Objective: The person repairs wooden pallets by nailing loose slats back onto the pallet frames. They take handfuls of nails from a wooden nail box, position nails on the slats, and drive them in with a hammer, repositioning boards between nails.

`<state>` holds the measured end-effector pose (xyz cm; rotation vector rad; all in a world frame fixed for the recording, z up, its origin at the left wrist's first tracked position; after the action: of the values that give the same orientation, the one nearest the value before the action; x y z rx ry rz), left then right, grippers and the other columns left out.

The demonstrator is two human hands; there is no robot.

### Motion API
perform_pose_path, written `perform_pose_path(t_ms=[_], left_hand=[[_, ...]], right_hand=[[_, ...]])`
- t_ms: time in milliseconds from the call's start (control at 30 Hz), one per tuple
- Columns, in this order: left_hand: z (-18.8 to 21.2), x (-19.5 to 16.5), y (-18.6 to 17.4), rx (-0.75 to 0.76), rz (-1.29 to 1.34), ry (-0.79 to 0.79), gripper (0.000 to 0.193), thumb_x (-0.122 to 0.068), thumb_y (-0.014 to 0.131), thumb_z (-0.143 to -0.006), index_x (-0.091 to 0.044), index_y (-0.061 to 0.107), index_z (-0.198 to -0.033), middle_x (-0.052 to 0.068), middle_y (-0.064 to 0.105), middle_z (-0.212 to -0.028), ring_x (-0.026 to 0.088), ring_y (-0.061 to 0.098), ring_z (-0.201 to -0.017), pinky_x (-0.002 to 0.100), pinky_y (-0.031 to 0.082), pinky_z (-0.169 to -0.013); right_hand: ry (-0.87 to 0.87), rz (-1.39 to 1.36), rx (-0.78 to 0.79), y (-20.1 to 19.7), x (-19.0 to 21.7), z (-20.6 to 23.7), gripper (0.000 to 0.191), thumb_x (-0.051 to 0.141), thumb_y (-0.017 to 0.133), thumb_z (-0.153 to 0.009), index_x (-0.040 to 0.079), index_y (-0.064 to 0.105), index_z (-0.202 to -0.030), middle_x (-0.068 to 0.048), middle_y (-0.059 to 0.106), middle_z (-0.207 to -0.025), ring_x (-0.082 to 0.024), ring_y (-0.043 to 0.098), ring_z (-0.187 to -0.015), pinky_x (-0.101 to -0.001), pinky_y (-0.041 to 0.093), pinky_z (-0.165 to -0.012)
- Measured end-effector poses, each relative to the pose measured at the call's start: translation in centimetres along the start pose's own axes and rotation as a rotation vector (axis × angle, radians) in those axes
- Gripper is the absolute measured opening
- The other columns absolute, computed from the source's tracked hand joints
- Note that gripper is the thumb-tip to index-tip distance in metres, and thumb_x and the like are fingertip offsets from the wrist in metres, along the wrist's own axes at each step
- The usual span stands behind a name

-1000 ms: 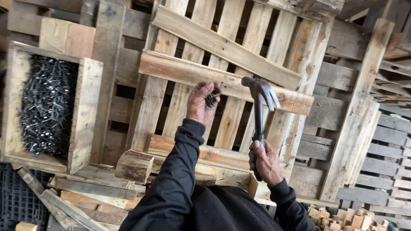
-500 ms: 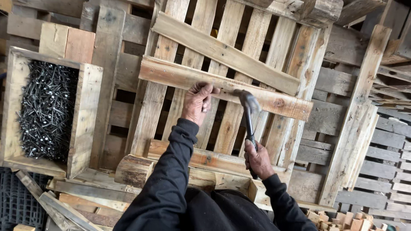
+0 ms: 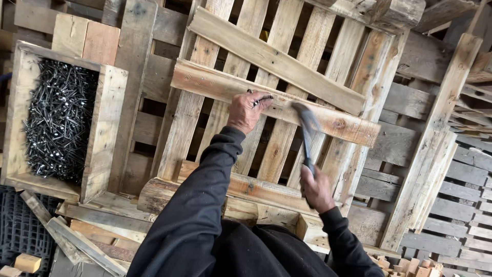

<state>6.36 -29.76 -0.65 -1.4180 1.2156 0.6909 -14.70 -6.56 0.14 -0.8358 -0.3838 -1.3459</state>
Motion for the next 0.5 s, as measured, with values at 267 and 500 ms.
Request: perform_pose_path(t_ms=[267,500], left_hand=[[1.0,-0.3,-0.1,-0.010,-0.045,0.036,0.019,-0.025,0.081,-0.090,-0.016,0.082,-0.106,0.003,0.080,-0.089,0.013,0.072,-0.067,0.029,0.060,-0.064],[0.2,-0.7,-0.2,0.068,-0.124,0.010,0.015,-0.028,0.079,-0.091,-0.016,0.083,-0.100,0.002,0.080,-0.082,0.015,0.069,-0.064,0.031,0.057,-0.060]], right_hand=[[-0.285,-0.173,0.025,0.2,4.1,4.4,0.051,0.052,0.058,-0.097,0.003,0.058,-0.108,0.001,0.054,-0.067,-0.008,0.053,-0.054,-0.0254,0.047,-0.048],[0.074,0.096,0.026,1.4,4.4,3.5,0.053,0.054,0.055,-0.097,0.002,0.061,-0.109,-0.002,0.053,-0.063,-0.013,0.046,-0.047,-0.0322,0.045,-0.040]])
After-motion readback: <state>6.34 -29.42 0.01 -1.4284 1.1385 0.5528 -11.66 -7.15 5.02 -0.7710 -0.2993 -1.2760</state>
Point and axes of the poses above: each hand's wrist, its own z-axis away from the middle knuckle, its own y-axis out of the palm, x = y × z, the point moved 7 cm from there along -z, towards the middle knuckle
